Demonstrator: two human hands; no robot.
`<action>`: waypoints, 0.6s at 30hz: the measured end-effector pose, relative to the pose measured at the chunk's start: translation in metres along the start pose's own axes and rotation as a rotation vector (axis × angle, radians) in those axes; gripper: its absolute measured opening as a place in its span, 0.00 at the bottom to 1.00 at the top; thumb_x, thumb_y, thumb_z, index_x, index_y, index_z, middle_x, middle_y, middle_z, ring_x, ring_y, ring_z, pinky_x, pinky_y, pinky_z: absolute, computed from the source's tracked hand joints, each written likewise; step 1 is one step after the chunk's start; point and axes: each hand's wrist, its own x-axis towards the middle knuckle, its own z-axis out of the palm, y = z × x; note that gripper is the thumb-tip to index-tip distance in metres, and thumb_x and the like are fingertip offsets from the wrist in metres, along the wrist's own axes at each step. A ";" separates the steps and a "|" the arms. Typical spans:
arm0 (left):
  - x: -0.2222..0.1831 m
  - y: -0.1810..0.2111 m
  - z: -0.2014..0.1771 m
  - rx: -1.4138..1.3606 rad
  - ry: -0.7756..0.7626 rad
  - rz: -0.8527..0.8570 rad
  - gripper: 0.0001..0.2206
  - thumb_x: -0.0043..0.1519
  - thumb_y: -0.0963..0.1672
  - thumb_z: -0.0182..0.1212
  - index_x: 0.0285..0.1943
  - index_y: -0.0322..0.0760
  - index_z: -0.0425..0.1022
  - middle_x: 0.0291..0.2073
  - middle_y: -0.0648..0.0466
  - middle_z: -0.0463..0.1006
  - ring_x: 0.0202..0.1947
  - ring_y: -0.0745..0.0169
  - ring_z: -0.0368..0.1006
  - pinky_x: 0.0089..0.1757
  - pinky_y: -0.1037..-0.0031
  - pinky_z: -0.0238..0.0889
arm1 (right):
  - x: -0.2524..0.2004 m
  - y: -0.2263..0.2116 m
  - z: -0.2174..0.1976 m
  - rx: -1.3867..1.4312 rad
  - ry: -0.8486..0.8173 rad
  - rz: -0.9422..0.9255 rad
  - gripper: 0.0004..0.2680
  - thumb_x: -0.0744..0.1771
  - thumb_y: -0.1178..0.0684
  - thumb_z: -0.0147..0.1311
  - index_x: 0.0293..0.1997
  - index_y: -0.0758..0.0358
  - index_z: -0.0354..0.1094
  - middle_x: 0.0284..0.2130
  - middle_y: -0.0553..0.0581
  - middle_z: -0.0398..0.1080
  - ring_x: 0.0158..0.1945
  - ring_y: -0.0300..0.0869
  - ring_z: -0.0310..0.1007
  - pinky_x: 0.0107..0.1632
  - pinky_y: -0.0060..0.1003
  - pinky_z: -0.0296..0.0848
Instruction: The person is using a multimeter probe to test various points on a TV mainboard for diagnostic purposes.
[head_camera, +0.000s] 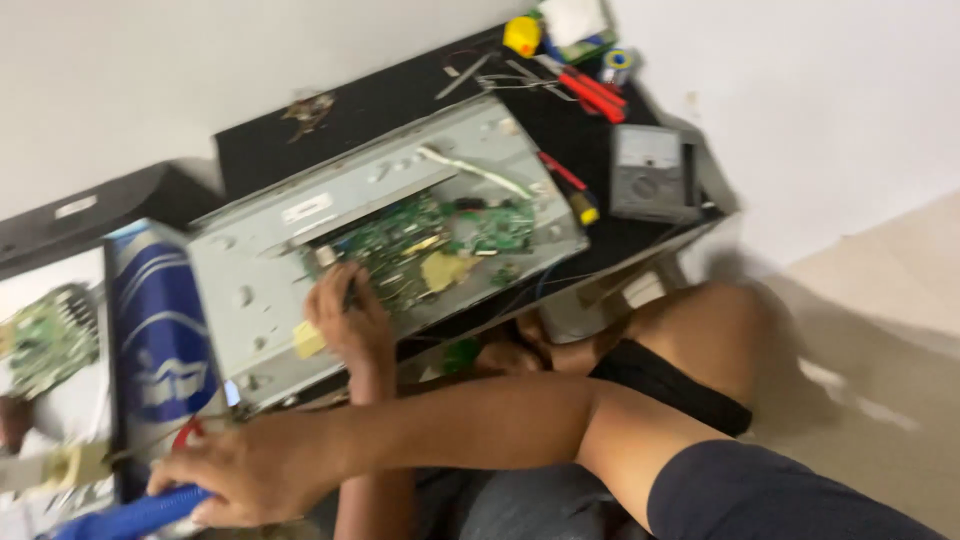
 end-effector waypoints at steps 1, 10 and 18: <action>0.002 0.003 -0.001 0.019 -0.021 0.013 0.04 0.71 0.40 0.61 0.51 0.33 0.77 0.47 0.47 0.82 0.48 0.51 0.76 0.55 0.61 0.62 | 0.002 -0.012 0.005 0.040 -0.122 0.066 0.21 0.68 0.41 0.43 0.69 0.54 0.52 0.61 0.64 0.72 0.53 0.52 0.82 0.51 0.44 0.81; -0.007 -0.008 0.012 0.026 -0.079 -0.052 0.05 0.71 0.43 0.57 0.50 0.39 0.77 0.46 0.50 0.82 0.48 0.51 0.76 0.57 0.60 0.59 | 0.027 -0.004 0.105 0.052 -0.156 0.043 0.26 0.65 0.32 0.39 0.70 0.47 0.52 0.66 0.60 0.70 0.60 0.53 0.80 0.55 0.43 0.76; -0.032 -0.033 0.048 0.142 0.130 -0.091 0.08 0.53 0.38 0.68 0.40 0.41 0.80 0.35 0.49 0.82 0.42 0.47 0.79 0.52 0.59 0.65 | 0.021 -0.028 0.105 -0.071 -0.176 0.006 0.18 0.69 0.40 0.47 0.66 0.46 0.56 0.51 0.64 0.76 0.58 0.56 0.77 0.60 0.51 0.75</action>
